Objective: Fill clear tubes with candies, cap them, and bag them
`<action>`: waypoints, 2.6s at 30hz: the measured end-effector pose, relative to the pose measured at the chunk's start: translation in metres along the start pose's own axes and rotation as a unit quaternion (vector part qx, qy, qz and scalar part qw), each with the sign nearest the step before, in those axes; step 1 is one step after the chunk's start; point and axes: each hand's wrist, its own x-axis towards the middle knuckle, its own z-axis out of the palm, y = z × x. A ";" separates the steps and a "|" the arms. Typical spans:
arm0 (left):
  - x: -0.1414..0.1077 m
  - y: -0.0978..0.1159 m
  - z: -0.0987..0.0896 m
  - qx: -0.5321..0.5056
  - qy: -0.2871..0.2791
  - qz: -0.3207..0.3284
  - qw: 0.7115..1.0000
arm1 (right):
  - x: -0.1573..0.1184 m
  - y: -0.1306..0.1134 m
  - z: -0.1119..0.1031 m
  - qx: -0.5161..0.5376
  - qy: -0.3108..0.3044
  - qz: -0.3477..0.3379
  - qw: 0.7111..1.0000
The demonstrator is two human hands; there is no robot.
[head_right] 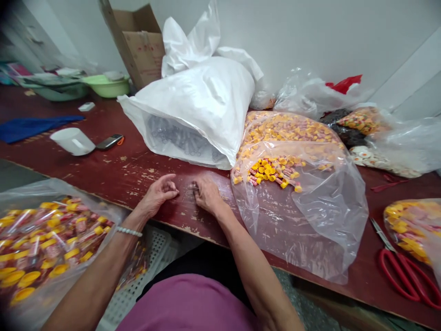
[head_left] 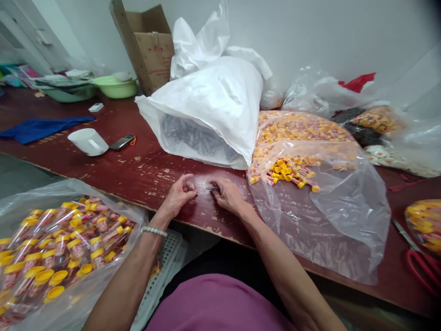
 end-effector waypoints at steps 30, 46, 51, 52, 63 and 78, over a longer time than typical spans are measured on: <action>0.007 0.001 0.088 0.048 -0.047 0.084 0.994 | -0.055 -0.014 0.010 0.020 0.123 0.129 0.984; 0.003 0.011 0.097 -0.265 -0.122 -0.054 0.955 | -0.059 0.094 -0.108 -0.197 0.189 0.181 0.945; 0.004 0.003 0.098 -0.227 -0.162 -0.020 0.960 | -0.041 0.092 -0.092 -0.241 0.097 0.213 0.942; 0.004 0.003 0.098 -0.215 -0.168 -0.016 0.962 | -0.040 0.092 -0.092 -0.235 0.102 0.224 0.940; -0.003 0.020 0.102 -0.127 -0.174 -0.024 0.976 | -0.058 0.005 -0.075 0.171 0.306 0.100 0.931; 0.000 0.024 0.101 -0.047 -0.164 0.015 0.985 | -0.069 -0.002 -0.055 -0.042 0.195 -0.009 0.980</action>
